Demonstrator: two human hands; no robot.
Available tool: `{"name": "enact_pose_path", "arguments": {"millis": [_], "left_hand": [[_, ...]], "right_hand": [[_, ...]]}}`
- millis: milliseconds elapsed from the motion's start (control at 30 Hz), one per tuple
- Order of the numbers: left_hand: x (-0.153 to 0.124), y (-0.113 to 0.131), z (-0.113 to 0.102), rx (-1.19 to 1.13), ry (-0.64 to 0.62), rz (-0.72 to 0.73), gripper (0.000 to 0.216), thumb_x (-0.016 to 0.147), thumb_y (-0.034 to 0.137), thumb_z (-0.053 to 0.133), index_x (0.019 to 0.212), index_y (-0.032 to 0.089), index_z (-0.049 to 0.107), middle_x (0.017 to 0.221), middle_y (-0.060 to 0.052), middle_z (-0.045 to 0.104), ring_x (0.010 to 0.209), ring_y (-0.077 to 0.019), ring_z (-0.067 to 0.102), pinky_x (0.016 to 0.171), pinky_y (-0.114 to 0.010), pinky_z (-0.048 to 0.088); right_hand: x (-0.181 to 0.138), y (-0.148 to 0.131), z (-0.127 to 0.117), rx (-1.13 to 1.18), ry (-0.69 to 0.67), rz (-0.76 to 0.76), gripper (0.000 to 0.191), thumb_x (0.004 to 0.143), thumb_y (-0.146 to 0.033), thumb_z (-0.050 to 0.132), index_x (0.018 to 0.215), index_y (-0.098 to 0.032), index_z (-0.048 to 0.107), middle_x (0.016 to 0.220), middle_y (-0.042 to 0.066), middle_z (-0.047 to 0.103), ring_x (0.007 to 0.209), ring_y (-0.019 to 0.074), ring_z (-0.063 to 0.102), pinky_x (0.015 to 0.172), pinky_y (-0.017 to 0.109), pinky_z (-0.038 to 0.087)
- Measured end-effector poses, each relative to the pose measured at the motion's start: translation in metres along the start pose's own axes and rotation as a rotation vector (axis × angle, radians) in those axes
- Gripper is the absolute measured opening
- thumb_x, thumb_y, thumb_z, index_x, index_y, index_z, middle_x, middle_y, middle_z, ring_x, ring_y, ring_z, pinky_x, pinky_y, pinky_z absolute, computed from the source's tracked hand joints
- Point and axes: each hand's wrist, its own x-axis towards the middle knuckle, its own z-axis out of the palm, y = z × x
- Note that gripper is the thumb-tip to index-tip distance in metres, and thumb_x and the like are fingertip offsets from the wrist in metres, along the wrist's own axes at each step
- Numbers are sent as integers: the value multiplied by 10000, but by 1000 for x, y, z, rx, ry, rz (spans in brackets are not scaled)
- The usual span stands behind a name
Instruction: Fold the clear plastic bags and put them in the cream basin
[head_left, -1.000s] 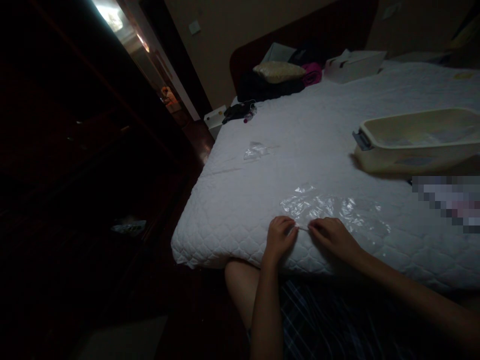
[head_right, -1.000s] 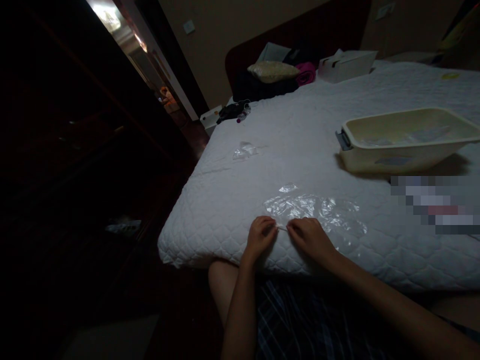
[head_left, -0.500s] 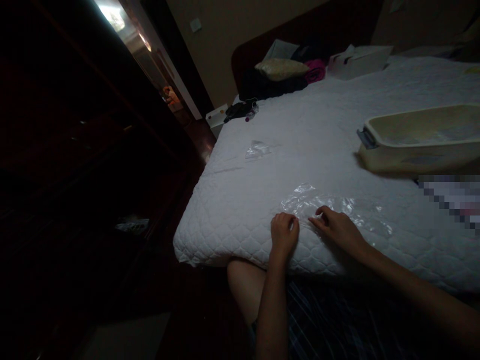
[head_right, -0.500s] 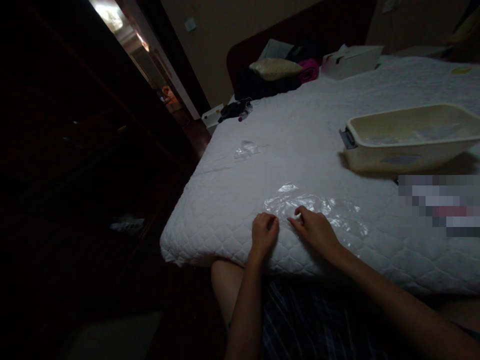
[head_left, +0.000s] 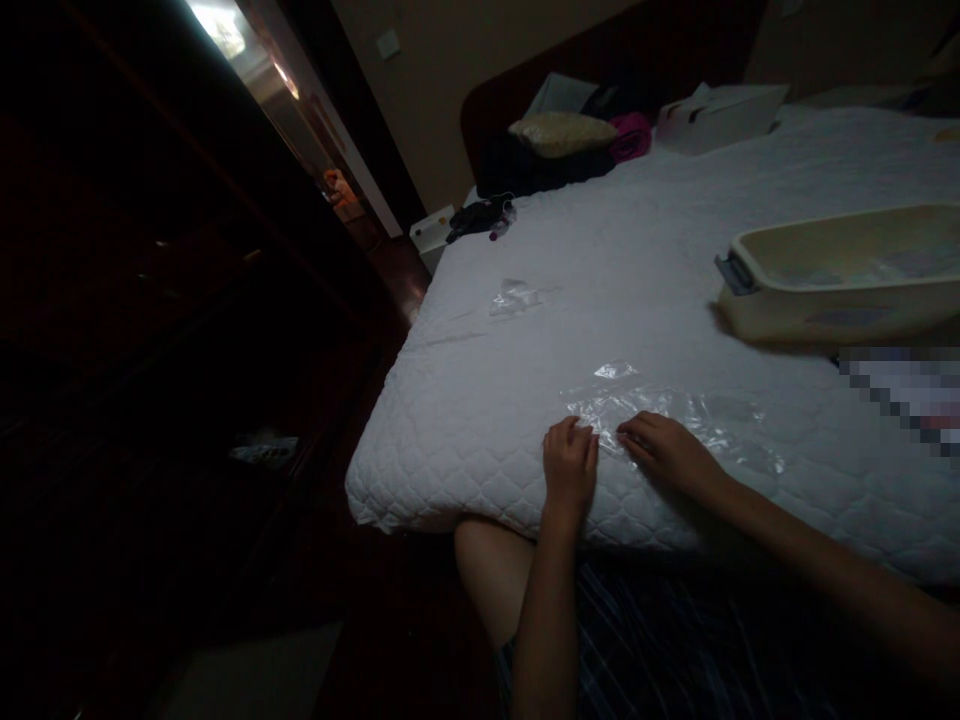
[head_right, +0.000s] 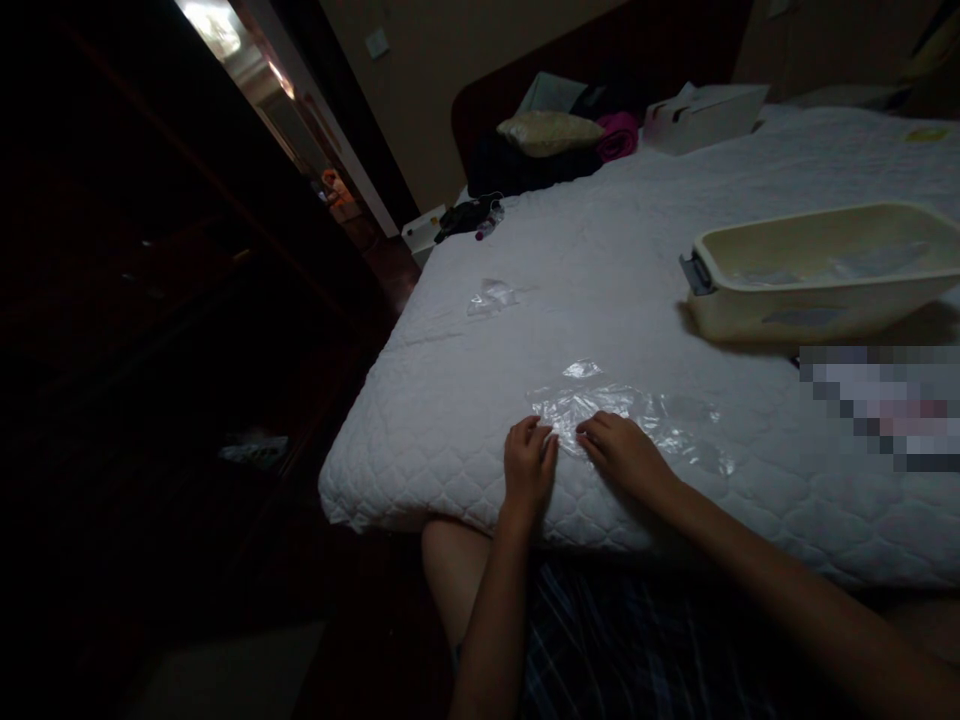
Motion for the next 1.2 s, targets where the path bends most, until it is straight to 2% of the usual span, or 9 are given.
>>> {"name": "enact_pose_path", "arguments": {"millis": [100, 200, 333, 500, 700, 900, 1067, 1200], "left_hand": [[-5, 3, -1, 40, 22, 166, 105, 893, 177, 546, 958, 178, 629, 1018, -98, 654, 939, -214, 601, 812, -372, 500], [-8, 6, -2, 45, -43, 256, 97, 893, 191, 533, 917, 171, 626, 945, -105, 667, 902, -216, 622, 799, -379, 508], [-7, 6, -1, 13, -101, 233, 117, 891, 209, 523, 909, 179, 634, 960, -114, 677, 949, -230, 635, 851, -409, 519], [-6, 5, -1, -12, -79, 247, 151, 876, 184, 526, 970, 170, 643, 1026, -117, 687, 1011, -241, 635, 903, -433, 518], [-6, 5, 0, 4, -55, 256, 178, 872, 188, 534, 1012, 154, 637, 1057, -109, 683, 1038, -244, 614, 932, -420, 502], [-6, 6, 1, 64, -74, 268, 211, 869, 203, 539, 1049, 128, 620, 1078, -121, 678, 1042, -252, 607, 966, -439, 470], [-7, 6, 2, 104, -109, 280, 254, 865, 222, 551, 1088, 112, 607, 1097, -142, 670, 1068, -269, 600, 985, -456, 451], [-8, 5, 3, 109, -121, 278, 286, 864, 228, 548, 1122, 111, 593, 1126, -141, 666, 1083, -268, 593, 1001, -465, 442]], "right_hand": [[-1, -1, 3, -37, -26, 3, 250, 917, -281, 437, 879, -187, 665, 859, 89, 653, 799, 210, 609, 737, 348, 473], [0, -1, 2, -44, -29, 13, 273, 927, -278, 409, 877, -181, 659, 847, 89, 646, 775, 203, 607, 724, 344, 474], [1, 0, -3, -9, 43, 23, 278, 922, -305, 415, 945, -188, 666, 882, 99, 660, 803, 212, 617, 742, 360, 486], [-5, 9, -8, 53, 101, 87, 317, 916, -383, 432, 995, -187, 668, 928, 114, 676, 872, 247, 630, 794, 414, 500], [-5, 24, -4, 92, 71, 192, 364, 868, -464, 507, 1004, -164, 661, 904, 119, 679, 825, 250, 645, 758, 403, 517], [6, 28, -1, 166, 27, 235, 298, 820, -397, 550, 984, -175, 662, 853, 103, 691, 754, 232, 650, 691, 379, 527], [13, 28, -3, 328, -25, 276, 291, 778, -354, 581, 1003, -184, 652, 783, 67, 684, 679, 200, 642, 632, 332, 522], [16, 28, -4, 272, 27, 272, 281, 792, -352, 560, 999, -191, 660, 796, 66, 678, 679, 195, 635, 647, 337, 518]]}}
